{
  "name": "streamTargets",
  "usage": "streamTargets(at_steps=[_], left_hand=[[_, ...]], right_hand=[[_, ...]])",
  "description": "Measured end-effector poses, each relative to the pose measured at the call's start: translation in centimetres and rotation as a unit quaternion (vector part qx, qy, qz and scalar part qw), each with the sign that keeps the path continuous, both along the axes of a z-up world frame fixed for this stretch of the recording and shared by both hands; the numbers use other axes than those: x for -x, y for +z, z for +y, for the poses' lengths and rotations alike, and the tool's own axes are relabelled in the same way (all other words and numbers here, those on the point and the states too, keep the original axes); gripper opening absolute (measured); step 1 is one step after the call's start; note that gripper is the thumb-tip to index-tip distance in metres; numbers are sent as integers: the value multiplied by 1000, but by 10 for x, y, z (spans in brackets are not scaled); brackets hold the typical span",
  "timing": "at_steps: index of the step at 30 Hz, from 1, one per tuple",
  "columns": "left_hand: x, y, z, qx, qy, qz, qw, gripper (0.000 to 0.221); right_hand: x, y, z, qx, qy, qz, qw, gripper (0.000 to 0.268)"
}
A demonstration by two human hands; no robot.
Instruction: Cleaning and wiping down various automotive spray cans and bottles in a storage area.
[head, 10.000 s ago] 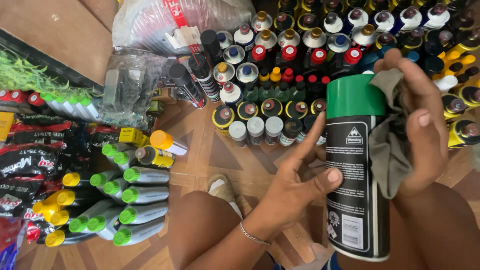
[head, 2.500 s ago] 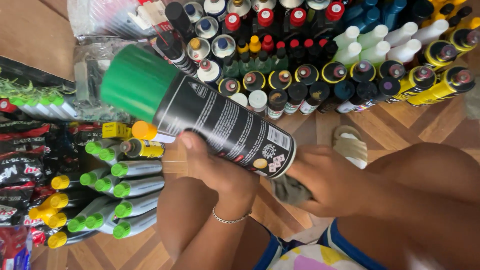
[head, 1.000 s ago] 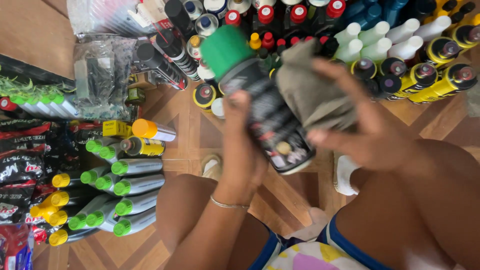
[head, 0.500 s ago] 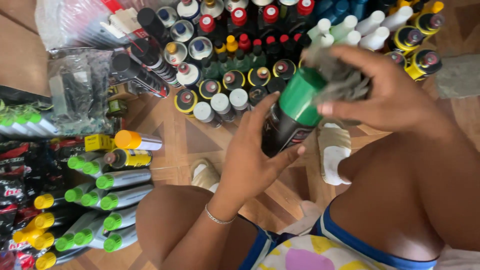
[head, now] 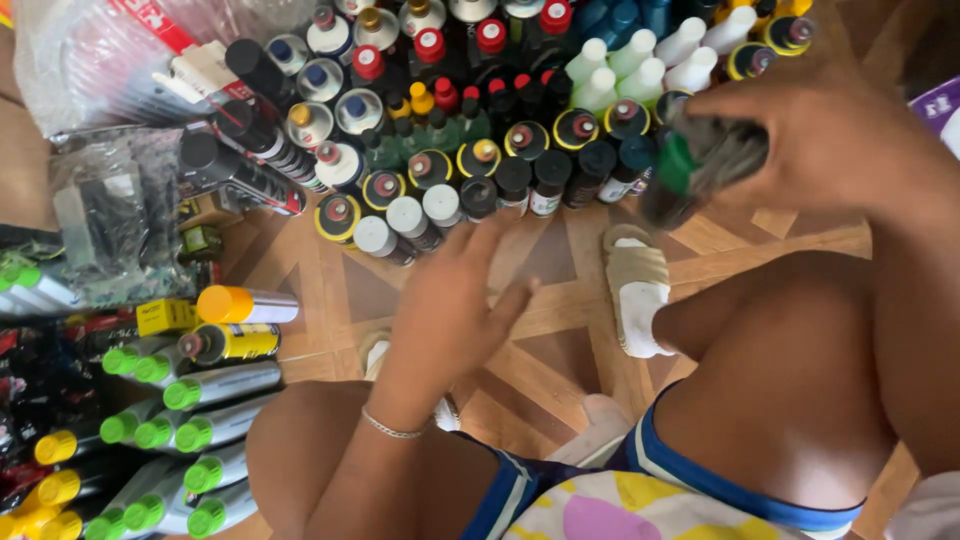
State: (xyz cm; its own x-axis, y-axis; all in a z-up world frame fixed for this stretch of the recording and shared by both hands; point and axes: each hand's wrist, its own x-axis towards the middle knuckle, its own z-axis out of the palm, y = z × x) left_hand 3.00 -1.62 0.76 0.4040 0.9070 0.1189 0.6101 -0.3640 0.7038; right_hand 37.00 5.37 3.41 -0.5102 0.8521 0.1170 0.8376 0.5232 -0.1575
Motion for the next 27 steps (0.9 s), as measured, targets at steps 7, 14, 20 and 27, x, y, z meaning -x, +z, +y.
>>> streamTargets(at_steps=[7, 14, 20, 27], left_hand=[[1, 5, 7, -41, 3, 7, 999, 53], [8, 4, 13, 26, -55, 125, 990, 64], [48, 3, 34, 82, -101, 22, 991, 73], [146, -27, 130, 147, 61, 279, 947, 69]], right_hand=[[-92, -69, 37, 71, -199, -174, 962, 83], [-157, -212, 40, 94, -253, -84, 959, 74], [-201, -312, 70, 16, -224, -121, 967, 55], [-255, -414, 109, 113, -188, 47, 975, 17]])
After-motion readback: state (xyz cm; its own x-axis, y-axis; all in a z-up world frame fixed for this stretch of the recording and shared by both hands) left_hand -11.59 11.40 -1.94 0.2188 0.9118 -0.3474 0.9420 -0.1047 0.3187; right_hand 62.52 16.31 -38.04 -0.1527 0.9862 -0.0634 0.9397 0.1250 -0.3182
